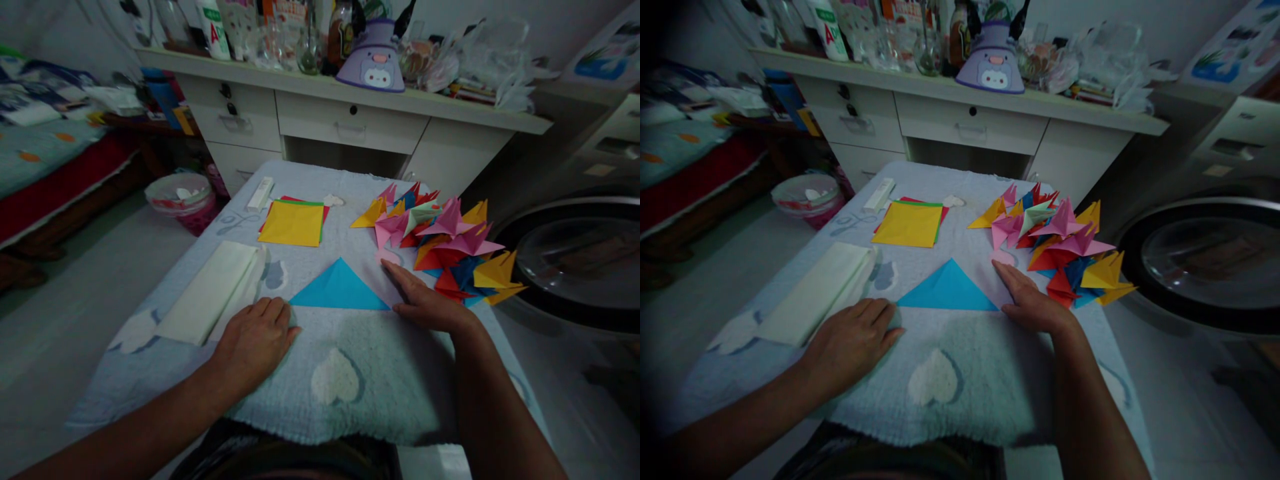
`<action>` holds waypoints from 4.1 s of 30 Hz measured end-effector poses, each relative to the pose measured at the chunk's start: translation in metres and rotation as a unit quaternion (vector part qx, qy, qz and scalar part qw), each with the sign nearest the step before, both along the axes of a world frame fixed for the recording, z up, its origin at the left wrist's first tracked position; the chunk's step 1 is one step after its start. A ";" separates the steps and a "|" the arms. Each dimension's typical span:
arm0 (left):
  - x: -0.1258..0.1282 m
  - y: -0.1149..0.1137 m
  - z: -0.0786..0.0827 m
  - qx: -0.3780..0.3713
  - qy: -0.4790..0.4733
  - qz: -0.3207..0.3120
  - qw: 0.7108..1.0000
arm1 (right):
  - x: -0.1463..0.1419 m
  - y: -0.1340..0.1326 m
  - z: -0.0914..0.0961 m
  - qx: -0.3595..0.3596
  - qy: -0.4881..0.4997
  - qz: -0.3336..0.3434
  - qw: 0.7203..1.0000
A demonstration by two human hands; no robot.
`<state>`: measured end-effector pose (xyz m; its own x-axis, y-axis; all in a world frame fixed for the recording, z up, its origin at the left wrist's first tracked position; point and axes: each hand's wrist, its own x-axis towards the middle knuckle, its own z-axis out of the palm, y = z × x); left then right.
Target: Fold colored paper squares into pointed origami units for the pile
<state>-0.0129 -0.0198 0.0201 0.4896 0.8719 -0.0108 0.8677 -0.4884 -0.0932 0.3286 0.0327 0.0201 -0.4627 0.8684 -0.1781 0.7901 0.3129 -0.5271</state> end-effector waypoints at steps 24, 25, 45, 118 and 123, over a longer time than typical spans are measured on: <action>0.020 0.061 -0.013 -0.132 -0.388 -0.037 0.911 | -0.067 -0.007 -0.006 0.088 0.179 -0.080 0.977; 0.019 0.060 -0.012 -0.145 -0.402 -0.046 0.903 | -0.067 -0.007 -0.005 0.098 0.178 -0.056 0.978; 0.017 0.071 -0.023 -0.203 -0.557 0.060 0.803 | -0.065 -0.006 -0.013 0.253 0.066 0.011 0.965; 0.019 0.054 -0.009 -0.143 -0.666 0.073 0.729 | -0.074 -0.004 -0.022 -0.094 0.589 -0.224 0.771; 0.018 0.053 -0.008 -0.152 -0.658 0.097 0.731 | -0.076 -0.006 -0.017 -0.084 0.595 -0.234 0.764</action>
<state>0.0054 0.0334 0.0118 0.1172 0.9816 0.1507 0.1636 -0.1688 0.9720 0.2530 0.0266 0.0029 -0.0293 0.9996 0.0004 -0.2758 -0.0077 -0.9612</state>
